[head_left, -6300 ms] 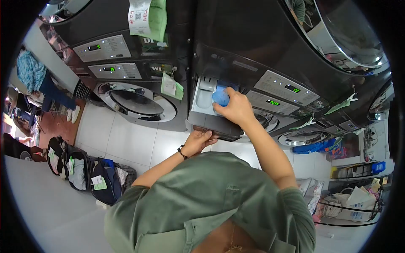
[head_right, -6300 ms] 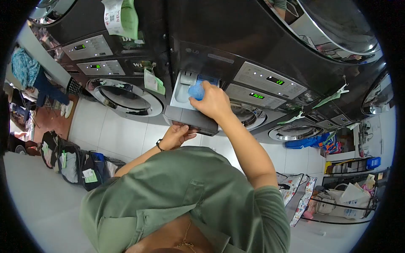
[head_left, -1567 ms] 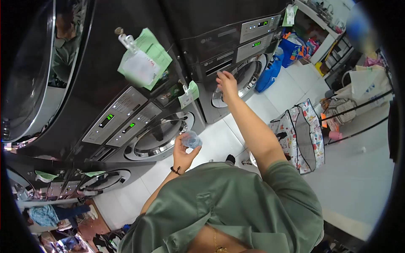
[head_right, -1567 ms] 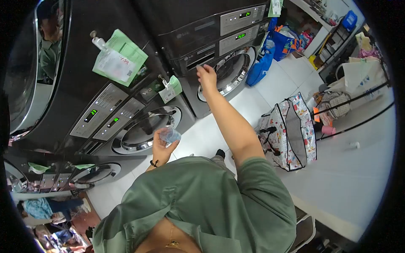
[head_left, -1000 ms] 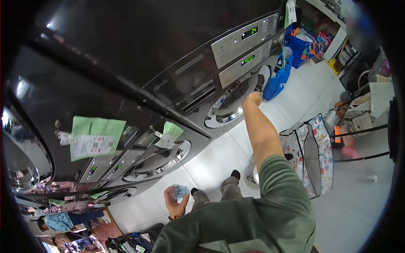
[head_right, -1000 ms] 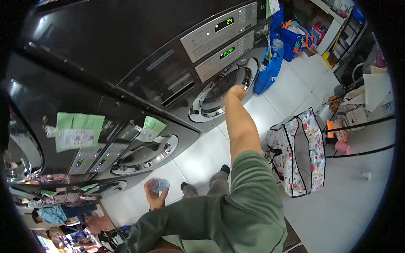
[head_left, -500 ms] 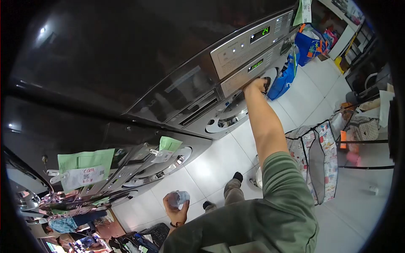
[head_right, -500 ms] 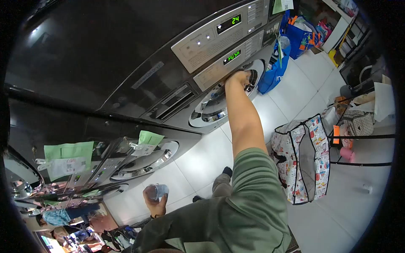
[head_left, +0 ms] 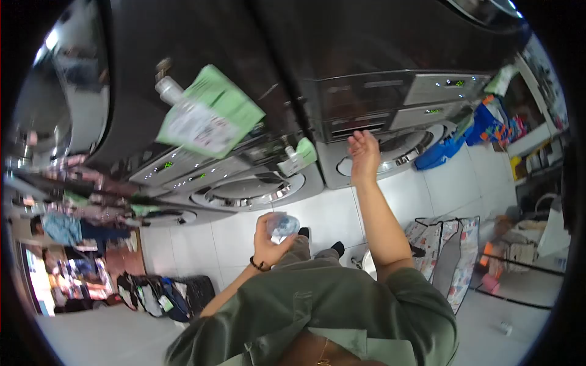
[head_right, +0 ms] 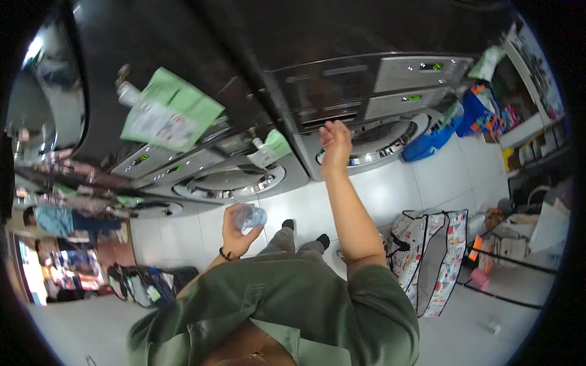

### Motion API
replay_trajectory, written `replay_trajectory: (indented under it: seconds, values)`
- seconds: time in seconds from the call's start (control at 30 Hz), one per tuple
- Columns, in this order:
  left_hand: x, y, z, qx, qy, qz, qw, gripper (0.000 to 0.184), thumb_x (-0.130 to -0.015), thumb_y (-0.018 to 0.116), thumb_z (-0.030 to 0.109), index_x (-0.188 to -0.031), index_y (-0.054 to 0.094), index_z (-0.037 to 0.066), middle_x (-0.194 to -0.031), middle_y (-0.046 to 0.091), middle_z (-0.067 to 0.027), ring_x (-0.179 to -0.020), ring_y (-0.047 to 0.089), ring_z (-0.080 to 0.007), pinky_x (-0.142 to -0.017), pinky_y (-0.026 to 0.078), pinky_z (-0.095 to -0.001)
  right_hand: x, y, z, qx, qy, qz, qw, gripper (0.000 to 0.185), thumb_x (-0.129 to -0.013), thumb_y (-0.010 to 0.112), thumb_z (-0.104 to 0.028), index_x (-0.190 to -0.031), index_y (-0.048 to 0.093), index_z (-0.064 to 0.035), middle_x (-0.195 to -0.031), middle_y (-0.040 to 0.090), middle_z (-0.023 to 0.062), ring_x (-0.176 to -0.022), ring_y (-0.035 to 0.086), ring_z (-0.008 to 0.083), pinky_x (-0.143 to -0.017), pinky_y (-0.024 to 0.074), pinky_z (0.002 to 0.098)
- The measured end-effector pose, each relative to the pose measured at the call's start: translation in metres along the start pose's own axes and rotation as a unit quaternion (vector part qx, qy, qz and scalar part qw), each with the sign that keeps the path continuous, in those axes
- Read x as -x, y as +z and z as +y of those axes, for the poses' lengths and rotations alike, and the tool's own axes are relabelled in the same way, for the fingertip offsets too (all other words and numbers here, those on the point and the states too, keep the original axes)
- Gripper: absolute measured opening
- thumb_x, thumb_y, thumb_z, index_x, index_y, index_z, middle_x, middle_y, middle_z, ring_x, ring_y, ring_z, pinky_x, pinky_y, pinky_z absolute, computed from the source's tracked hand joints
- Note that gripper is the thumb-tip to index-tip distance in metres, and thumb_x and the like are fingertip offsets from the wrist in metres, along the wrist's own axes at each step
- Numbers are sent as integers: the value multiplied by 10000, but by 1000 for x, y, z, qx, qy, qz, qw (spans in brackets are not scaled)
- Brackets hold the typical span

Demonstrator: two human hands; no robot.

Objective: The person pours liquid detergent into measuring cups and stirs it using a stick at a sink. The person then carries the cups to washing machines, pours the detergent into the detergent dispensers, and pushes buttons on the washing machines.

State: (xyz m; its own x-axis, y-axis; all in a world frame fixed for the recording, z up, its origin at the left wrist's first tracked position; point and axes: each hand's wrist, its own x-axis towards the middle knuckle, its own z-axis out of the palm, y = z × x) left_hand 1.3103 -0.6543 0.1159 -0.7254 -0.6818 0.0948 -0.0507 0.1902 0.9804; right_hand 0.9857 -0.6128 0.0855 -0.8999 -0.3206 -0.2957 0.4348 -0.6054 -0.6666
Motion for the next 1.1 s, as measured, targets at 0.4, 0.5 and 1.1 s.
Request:
replay_trajectory:
  seconds: [0.4, 0.5, 1.1]
  values:
    - [-22, -62, -4, 28, 21, -115, 993, 683, -744, 849, 45, -1305, 460, 46, -1230, 575, -87, -1214, 543, -194, -1047, 423, -353, -22, 24, 1, -93, 98, -108, 985, 328, -995, 575, -425, -1024, 634, -104, -958, 660, 21, -917, 606, 177, -834, 481, 346]
    - [-28, -69, -15, 31, 45, -126, 990, 662, -743, 853, 79, -1289, 479, 42, -1187, 604, -86, -1154, 576, -191, -1009, 448, -347, -28, 18, 5, -84, 84, -98, 988, 334, -979, 594, -427, -1022, 640, -99, -940, 661, 17, -878, 600, 183, -799, 487, 326]
    - [-63, -55, -28, 24, 63, -251, 966, 650, -719, 871, 110, -1246, 505, 9, -1199, 631, -122, -1112, 624, -204, -969, 494, -339, 34, -2, 3, -146, 46, -81, 985, 328, -1027, 518, -405, -1142, 619, -114, -1099, 674, 32, -987, 627, 202, -788, 493, 315]
